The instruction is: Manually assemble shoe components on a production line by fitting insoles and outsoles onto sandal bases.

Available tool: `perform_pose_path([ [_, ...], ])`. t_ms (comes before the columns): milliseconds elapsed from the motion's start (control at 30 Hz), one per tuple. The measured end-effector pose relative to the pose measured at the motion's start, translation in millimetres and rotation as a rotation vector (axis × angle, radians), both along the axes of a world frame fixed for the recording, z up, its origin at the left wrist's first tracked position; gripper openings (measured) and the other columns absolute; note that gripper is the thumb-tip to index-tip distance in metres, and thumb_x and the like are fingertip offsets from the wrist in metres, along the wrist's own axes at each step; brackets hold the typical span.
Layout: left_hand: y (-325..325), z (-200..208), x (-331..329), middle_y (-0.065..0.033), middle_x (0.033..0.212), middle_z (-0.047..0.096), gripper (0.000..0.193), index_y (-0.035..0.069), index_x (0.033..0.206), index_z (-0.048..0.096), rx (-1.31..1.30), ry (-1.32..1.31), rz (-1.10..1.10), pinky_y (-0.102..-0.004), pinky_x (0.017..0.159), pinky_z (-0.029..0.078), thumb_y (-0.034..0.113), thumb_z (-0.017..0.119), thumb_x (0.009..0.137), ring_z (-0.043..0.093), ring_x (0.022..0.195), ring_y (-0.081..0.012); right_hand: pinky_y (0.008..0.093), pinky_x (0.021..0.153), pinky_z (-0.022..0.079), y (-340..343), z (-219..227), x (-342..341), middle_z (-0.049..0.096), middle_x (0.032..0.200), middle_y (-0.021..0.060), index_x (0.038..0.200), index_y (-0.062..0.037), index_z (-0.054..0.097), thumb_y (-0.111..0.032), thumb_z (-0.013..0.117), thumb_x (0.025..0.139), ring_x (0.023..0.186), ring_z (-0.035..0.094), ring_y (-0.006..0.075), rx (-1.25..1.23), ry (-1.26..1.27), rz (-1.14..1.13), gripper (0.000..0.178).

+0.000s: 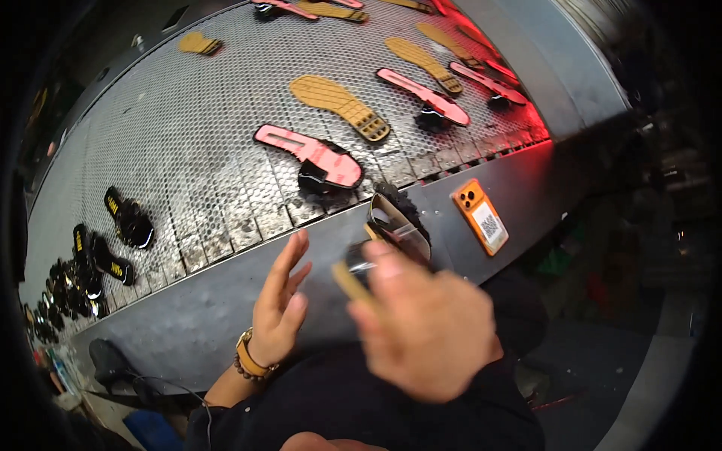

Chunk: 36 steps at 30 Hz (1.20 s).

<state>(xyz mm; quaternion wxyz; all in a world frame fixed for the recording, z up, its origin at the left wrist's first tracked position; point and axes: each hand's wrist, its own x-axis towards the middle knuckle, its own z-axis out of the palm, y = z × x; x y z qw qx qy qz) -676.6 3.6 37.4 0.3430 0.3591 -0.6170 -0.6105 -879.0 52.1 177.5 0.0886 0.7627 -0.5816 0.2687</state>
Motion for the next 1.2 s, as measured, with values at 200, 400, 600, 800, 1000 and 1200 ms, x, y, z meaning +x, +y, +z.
perform_pose_path([
  [200,2.6,34.0,-29.2,-0.0293,0.168,0.029,0.095,0.004,0.169,0.005,0.189,0.519,0.034,-0.0452,0.123,0.034,0.062,0.046,0.106,0.043,0.148,-0.0319,0.0265,0.062,0.052,-12.1,-53.0,60.3,0.074,0.104,0.0217,0.132,0.0132,0.060,-0.012,0.060,0.090,0.067,0.065,0.0175,0.071,0.150,-0.016,0.049],
  [400,-21.3,-5.2,-22.6,-0.0232,0.141,0.059,0.046,0.002,0.155,0.040,0.502,0.612,0.411,-0.0436,0.110,0.050,0.025,0.038,0.115,0.061,0.127,-0.0311,0.0351,0.075,0.061,-20.6,-78.9,62.1,0.068,0.108,0.0233,0.128,0.0174,0.059,-0.008,0.063,0.088,0.081,0.072,0.0284,0.220,-0.260,0.316,0.048],
  [600,-38.5,-9.0,-23.9,-0.0166,0.113,0.070,0.020,0.001,0.122,0.060,0.527,0.760,0.525,-0.0421,0.097,0.057,0.014,0.052,0.110,0.070,0.106,-0.0292,0.0473,0.095,0.059,-36.9,-68.4,33.0,0.067,0.119,0.0274,0.125,0.0120,0.061,-0.013,0.080,0.083,0.111,0.069,0.0433,0.132,-0.169,0.290,0.052],
  [800,-44.1,-12.3,-27.3,-0.0187,0.114,0.070,0.026,0.001,0.118,0.061,0.496,0.854,0.478,-0.0459,0.103,0.054,0.021,0.045,0.111,0.067,0.114,-0.0331,0.0429,0.092,0.058,-53.7,-87.0,23.9,0.066,0.117,0.0255,0.131,0.0134,0.057,-0.015,0.086,0.078,0.105,0.069,0.0401,0.344,-0.259,0.268,0.067],
  [1000,-46.1,-16.1,-28.5,-0.0195,0.117,0.069,0.039,0.000,0.120,0.062,0.535,0.914,0.409,-0.0466,0.104,0.054,0.030,0.037,0.113,0.066,0.114,-0.0333,0.0425,0.090,0.058,-55.6,-84.3,26.7,0.066,0.116,0.0246,0.131,0.0131,0.056,-0.015,0.086,0.078,0.105,0.069,0.0379,0.353,-0.265,0.201,0.066],
  [1200,-38.6,-1.7,-37.2,-0.0227,0.131,0.066,0.048,-0.003,0.141,0.054,0.411,0.917,0.396,-0.0468,0.108,0.052,0.033,0.048,0.110,0.065,0.123,-0.0342,0.0423,0.091,0.058,-55.6,-86.3,17.2,0.066,0.118,0.0253,0.133,0.0131,0.054,-0.016,0.085,0.080,0.108,0.069,0.0382,0.400,-0.247,0.240,0.067],
])
